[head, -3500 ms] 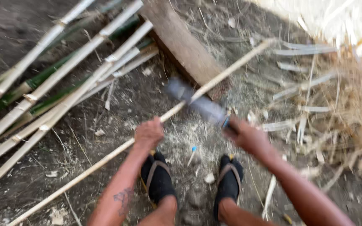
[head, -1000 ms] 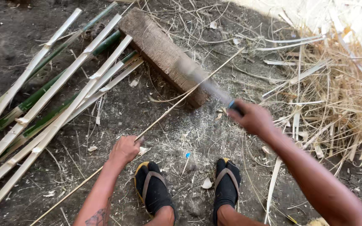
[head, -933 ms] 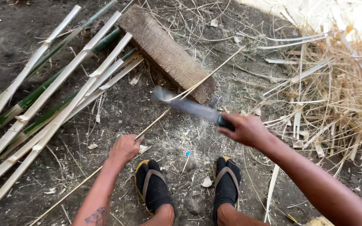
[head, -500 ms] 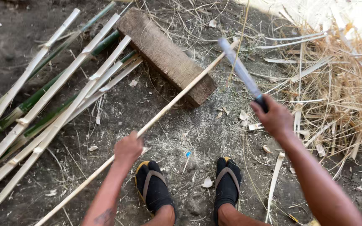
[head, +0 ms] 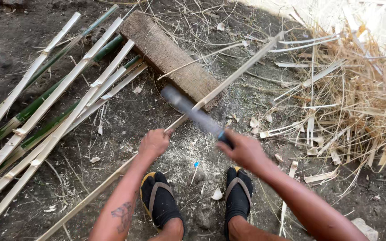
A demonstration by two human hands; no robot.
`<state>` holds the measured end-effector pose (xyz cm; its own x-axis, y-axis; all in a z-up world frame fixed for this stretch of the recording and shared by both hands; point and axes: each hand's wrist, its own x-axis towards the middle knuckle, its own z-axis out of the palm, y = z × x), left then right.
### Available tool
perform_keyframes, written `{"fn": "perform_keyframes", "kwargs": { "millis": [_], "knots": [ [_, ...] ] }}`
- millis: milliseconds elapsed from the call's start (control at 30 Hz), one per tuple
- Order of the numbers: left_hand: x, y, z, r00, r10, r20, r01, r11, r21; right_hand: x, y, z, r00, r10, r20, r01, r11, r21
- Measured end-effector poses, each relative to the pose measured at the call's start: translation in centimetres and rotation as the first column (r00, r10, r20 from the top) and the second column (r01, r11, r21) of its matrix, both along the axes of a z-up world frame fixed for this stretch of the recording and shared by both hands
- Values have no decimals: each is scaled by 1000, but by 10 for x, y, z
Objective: The person uses a machete to split bamboo poles into thin strips. They repeatedly strike the bamboo against a wooden block to separate it into smaller pieces, handling multiple bamboo poles throughout the process.
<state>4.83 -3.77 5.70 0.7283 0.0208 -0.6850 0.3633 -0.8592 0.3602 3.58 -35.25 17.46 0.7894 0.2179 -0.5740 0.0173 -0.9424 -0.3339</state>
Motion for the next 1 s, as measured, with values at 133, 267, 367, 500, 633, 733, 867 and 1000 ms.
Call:
{"fn": "perform_keyframes", "kwargs": {
  "millis": [133, 267, 367, 500, 633, 733, 867, 1000],
  "knots": [
    [-1, -11, 17, 995, -8, 101, 11, 1000, -29, -2, 14, -9, 951, 235, 202, -234, 972, -30],
    [0, -9, 32, 997, 19, 75, -15, 998, -56, -4, 13, -13, 977, -19, 210, 2, 997, 83],
    [8, -7, 34, 998, 27, 50, -26, 999, -20, 5, 0, -19, 962, 171, 213, -185, 981, 49],
    [-14, 0, 23, 992, 12, 123, -8, 1000, -28, -6, -5, -32, 955, -19, 296, 27, 999, -23],
    [-15, 7, 15, 984, 1, 177, 4, 1000, -26, -4, 6, -30, 977, 52, 208, -58, 998, 19],
    [-14, 17, 10, 998, 1, 63, 1, 999, -38, 6, -3, -21, 938, 303, 167, -277, 947, -162],
    [-44, 54, 8, 1000, -24, 12, 24, 999, 42, 66, -51, 0, 919, -35, 392, 61, 997, -54],
    [-52, 65, 8, 980, -2, 197, -11, 998, 66, 66, -53, -1, 966, -187, 178, 208, 972, -109]
  ]
}}
